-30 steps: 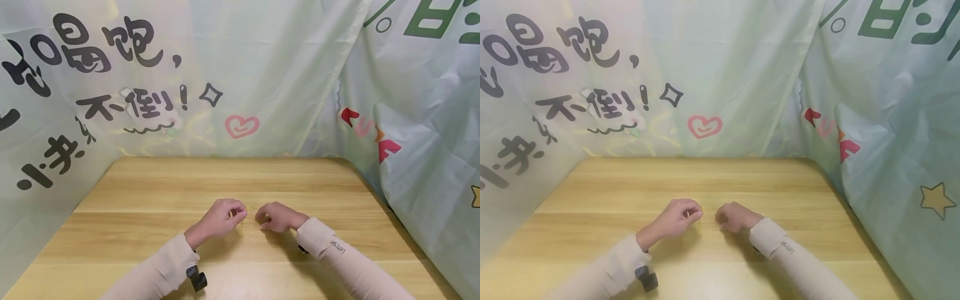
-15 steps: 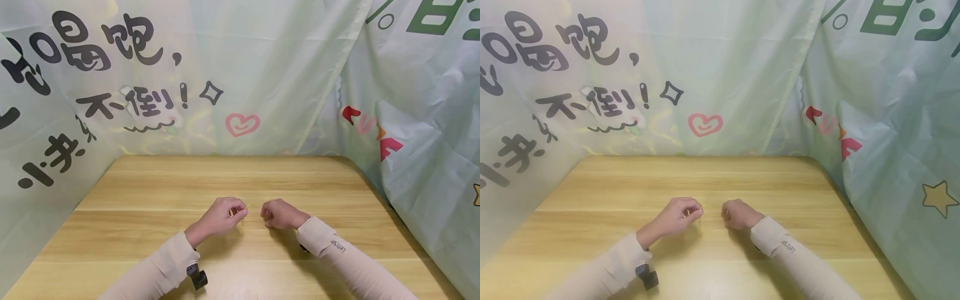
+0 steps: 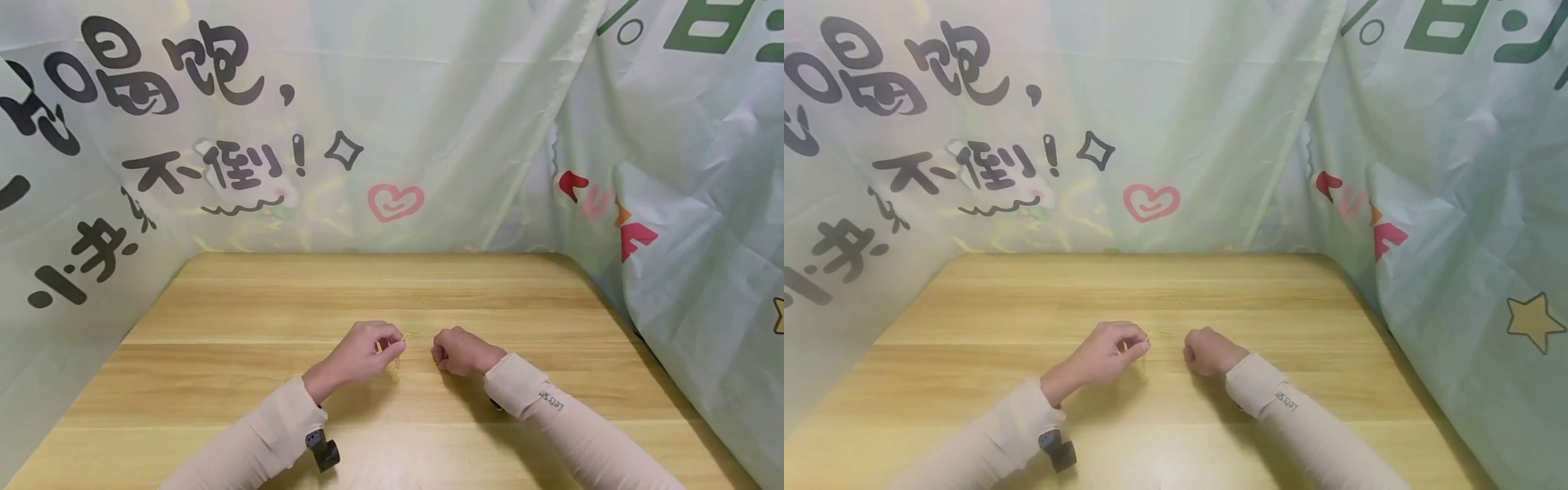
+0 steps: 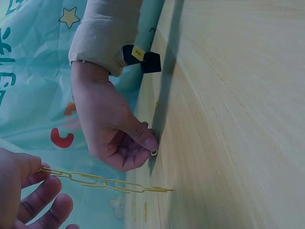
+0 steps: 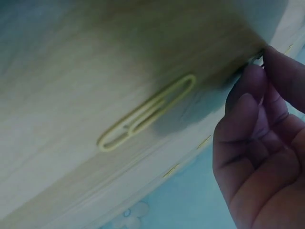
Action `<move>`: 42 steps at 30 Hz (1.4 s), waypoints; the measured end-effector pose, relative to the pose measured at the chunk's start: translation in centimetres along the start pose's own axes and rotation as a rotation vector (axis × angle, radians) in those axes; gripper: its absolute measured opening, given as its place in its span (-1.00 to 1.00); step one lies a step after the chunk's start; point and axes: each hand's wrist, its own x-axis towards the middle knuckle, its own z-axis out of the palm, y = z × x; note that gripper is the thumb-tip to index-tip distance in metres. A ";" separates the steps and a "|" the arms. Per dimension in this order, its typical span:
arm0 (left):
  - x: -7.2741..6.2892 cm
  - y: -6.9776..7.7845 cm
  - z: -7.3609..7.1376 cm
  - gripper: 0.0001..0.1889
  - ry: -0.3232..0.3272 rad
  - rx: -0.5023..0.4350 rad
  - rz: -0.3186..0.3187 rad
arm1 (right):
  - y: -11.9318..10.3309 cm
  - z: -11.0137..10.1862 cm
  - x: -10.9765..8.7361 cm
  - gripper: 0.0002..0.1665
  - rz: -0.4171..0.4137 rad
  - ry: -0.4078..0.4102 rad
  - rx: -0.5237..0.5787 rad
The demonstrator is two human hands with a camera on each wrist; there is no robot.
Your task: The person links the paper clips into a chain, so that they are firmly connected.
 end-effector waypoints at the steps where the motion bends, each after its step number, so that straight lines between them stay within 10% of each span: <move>1: 0.1 0.0 0.0 -0.88 0.001 0.002 -0.001 | -0.1 -0.1 0.0 -0.69 0.006 -0.006 0.000; 18: 0.2 -0.1 -0.1 -0.88 -0.010 0.028 0.019 | -1.3 -1.4 -0.1 -0.88 -0.222 0.162 0.273; 28: 0.1 -0.1 -0.2 -0.88 -0.015 0.025 0.020 | -1.9 -1.6 -0.4 -0.90 -0.158 0.191 0.565; 42: 0.0 -0.3 -0.1 -0.87 -0.016 0.006 0.016 | -2.3 -1.8 -0.5 -0.90 -0.228 0.286 0.521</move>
